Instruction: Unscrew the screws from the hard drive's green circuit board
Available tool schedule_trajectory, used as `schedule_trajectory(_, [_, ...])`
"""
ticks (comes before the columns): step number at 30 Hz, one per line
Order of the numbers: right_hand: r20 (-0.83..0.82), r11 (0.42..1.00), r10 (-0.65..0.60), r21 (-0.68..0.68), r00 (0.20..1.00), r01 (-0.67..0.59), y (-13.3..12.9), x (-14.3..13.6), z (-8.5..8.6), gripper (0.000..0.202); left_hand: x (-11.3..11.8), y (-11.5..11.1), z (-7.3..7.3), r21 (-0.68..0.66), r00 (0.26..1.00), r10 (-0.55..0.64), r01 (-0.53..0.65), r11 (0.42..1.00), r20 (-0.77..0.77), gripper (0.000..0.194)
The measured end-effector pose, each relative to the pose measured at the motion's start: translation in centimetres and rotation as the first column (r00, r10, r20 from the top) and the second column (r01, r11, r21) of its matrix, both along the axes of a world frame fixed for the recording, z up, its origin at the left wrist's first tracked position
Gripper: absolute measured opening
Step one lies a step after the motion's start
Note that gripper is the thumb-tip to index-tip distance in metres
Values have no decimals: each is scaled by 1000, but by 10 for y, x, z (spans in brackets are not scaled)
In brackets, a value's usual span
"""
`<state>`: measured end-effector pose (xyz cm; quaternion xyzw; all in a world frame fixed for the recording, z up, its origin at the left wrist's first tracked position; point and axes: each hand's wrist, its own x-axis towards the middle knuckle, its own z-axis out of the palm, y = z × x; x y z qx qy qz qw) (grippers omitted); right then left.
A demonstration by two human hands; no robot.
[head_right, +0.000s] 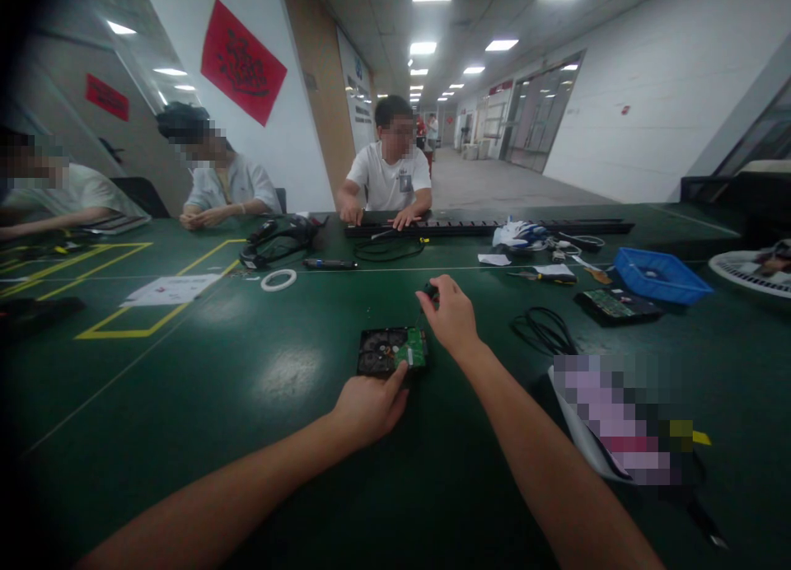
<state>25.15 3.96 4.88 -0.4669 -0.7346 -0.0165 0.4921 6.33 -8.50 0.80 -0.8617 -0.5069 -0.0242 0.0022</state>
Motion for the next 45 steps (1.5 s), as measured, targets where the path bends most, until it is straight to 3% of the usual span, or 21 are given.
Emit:
schedule_trajectory(12, [30,999,28,27,999,-29,-2,-1,2,27,-1,-1,5,-29,1000,4,-4,1000,2,57])
schedule_trajectory(25, [76,998,7,55,997,-11,-5,-2,7,19,0,0,1,-26,1000,11,-11,1000,-10,58])
schedule_trajectory(35, [50,999,38,33,998,-40,-4,-1,6,19,0,-1,8,-40,1000,13,-13,999,-1,57])
schedule_trajectory(45, [97,999,11,36,995,-14,-9,-4,9,21,0,0,4,-36,1000,2,-2,999,0,58])
